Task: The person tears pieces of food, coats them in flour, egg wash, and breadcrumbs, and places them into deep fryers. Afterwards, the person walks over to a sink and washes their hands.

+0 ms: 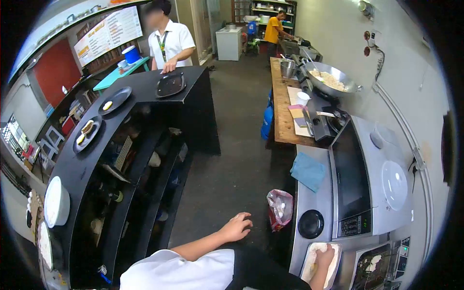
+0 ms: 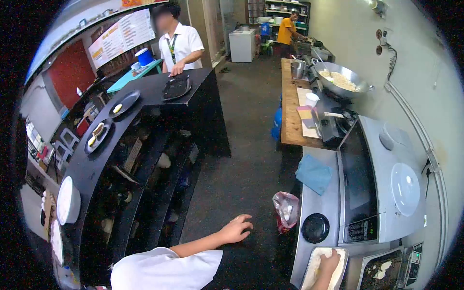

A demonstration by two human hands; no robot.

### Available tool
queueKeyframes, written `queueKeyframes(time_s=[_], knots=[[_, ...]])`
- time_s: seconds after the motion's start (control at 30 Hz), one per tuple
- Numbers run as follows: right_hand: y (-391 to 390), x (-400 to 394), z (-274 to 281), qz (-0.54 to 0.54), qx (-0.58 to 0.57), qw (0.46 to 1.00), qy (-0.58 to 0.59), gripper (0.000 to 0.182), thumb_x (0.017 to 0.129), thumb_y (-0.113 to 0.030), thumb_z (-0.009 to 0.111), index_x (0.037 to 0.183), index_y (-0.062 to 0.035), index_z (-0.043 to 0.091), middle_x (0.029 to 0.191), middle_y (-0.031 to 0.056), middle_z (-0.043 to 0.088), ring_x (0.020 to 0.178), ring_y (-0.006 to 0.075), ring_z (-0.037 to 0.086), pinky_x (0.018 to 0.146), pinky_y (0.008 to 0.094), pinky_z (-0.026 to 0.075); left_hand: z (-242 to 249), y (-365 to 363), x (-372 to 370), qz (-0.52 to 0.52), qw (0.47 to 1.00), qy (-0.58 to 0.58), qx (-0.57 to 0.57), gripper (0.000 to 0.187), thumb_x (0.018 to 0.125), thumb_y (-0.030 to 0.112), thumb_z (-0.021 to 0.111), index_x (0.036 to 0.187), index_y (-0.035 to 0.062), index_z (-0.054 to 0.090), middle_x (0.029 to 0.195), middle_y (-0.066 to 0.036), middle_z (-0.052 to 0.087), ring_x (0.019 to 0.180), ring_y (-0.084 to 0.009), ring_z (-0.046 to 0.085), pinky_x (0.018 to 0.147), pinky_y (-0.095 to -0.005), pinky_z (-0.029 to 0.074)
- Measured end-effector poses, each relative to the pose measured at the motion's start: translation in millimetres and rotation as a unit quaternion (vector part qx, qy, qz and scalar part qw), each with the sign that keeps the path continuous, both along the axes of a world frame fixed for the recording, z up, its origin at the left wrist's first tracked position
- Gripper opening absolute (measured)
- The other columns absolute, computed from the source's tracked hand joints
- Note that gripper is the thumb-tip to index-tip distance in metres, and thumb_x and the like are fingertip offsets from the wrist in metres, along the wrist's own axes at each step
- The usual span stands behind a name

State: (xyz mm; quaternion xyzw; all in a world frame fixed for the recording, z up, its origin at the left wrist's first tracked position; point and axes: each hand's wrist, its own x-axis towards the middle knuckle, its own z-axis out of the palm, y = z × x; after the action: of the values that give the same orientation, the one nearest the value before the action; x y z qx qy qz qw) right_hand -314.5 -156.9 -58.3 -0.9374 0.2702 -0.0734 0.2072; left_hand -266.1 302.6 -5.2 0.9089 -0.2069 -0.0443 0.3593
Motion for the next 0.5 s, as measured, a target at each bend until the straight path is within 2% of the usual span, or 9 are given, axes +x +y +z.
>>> queueKeyframes(time_s=[0.1, 0.2, 0.23, 0.33, 0.4, 0.47, 0.5], knots=[[-18.9, -4.0, 5.5, -0.02, 0.208, 0.978, -0.011, 0.059, 0.063, -0.009, 0.075, 0.119, 0.004, 0.061, 0.103, 0.0216, 0.067, 0.087, 0.0321, 0.066, 0.079, 0.038, 0.053, -4.3, -1.7, -0.7, 0.007, 1.0, -0.014, -0.006, 0.025, 0.081, 0.015, 0.068, 0.105, 0.008, 0.062, 0.137, -0.022, 0.046, 0.13, -0.0394, 0.043, 0.106, -0.0468, 0.039], [-50.4, -14.7, 16.2, 0.065, 0.197, 0.974, 0.088, 0.05, 0.067, -0.005, 0.072, 0.114, 0.007, 0.062, 0.093, 0.0164, 0.07, 0.08, 0.0251, 0.067, 0.072, 0.0362, 0.054, -6.1, -1.0, 8.2, -0.005, 1.0, -0.023, -0.003, 0.026, 0.081, 0.016, 0.068, 0.105, 0.0074, 0.062, 0.136, -0.021, 0.046, 0.13, -0.0389, 0.043, 0.106, -0.0464, 0.039], [-8.2, -14.8, 92.6, 0.051, 0.213, 0.961, 0.166, 0.045, 0.067, -0.004, 0.072, 0.11, 0.0067, 0.065, 0.096, 0.0175, 0.071, 0.084, 0.0245, 0.068, 0.073, 0.0361, 0.054, -7.8, -0.6, 12.3, -0.011, 0.999, -0.03, -0.001, 0.026, 0.081, 0.016, 0.068, 0.105, 0.0072, 0.062, 0.136, -0.021, 0.047, 0.129, -0.0388, 0.043, 0.106, -0.0462, 0.039], [-65.9, -45.4, 18.7, 0.063, 0.229, 0.957, 0.165, 0.049, 0.06, -0.007, 0.079, 0.105, 0.0074, 0.066, 0.082, 0.0177, 0.069, 0.071, 0.0277, 0.068, 0.063, 0.0363, 0.054, -8.9, -0.7, 25.0, -0.025, 0.999, -0.03, -0.002, 0.027, 0.081, 0.016, 0.068, 0.105, 0.0065, 0.062, 0.135, -0.021, 0.047, 0.129, -0.0386, 0.044, 0.106, -0.0461, 0.04], [-53.3, -69.2, -20.7, 0.09, 0.104, 0.978, 0.157, 0.059, 0.079, -0.005, 0.066, 0.136, -0.0066, 0.053, 0.108, 0.0156, 0.063, 0.08, 0.0195, 0.062, 0.068, 0.0351, 0.053, -9.3, -0.1, 34.3, -0.033, 0.999, -0.026, -0.003, 0.026, 0.082, 0.016, 0.067, 0.106, 0.0066, 0.062, 0.135, -0.021, 0.047, 0.129, -0.0389, 0.044, 0.105, -0.0466, 0.04], [-39.6, -70.9, -27.4, 0.127, 0.087, 0.978, 0.14, 0.058, 0.076, -0.003, 0.066, 0.133, -0.0053, 0.055, 0.084, 0.015, 0.065, 0.066, 0.0215, 0.059, 0.064, 0.036, 0.053, -13.1, -3.7, 40.7, -0.046, 0.999, -0.02, -0.006, 0.024, 0.085, 0.015, 0.066, 0.106, 0.0073, 0.062, 0.136, -0.021, 0.046, 0.129, -0.0395, 0.044, 0.105, -0.0476, 0.04], [-36.9, -73.3, -20.0, 0.076, 0.149, 0.979, 0.121, 0.053, 0.075, -0.002, 0.065, 0.128, -0.0004, 0.058, 0.085, 0.0176, 0.067, 0.073, 0.0252, 0.064, 0.068, 0.0355, 0.054, -13.1, -6.8, 42.1, -0.051, 0.999, -0.01, -0.009, 0.024, 0.084, 0.015, 0.066, 0.106, 0.0073, 0.062, 0.136, -0.021, 0.046, 0.129, -0.0395, 0.044, 0.105, -0.0475, 0.04]])
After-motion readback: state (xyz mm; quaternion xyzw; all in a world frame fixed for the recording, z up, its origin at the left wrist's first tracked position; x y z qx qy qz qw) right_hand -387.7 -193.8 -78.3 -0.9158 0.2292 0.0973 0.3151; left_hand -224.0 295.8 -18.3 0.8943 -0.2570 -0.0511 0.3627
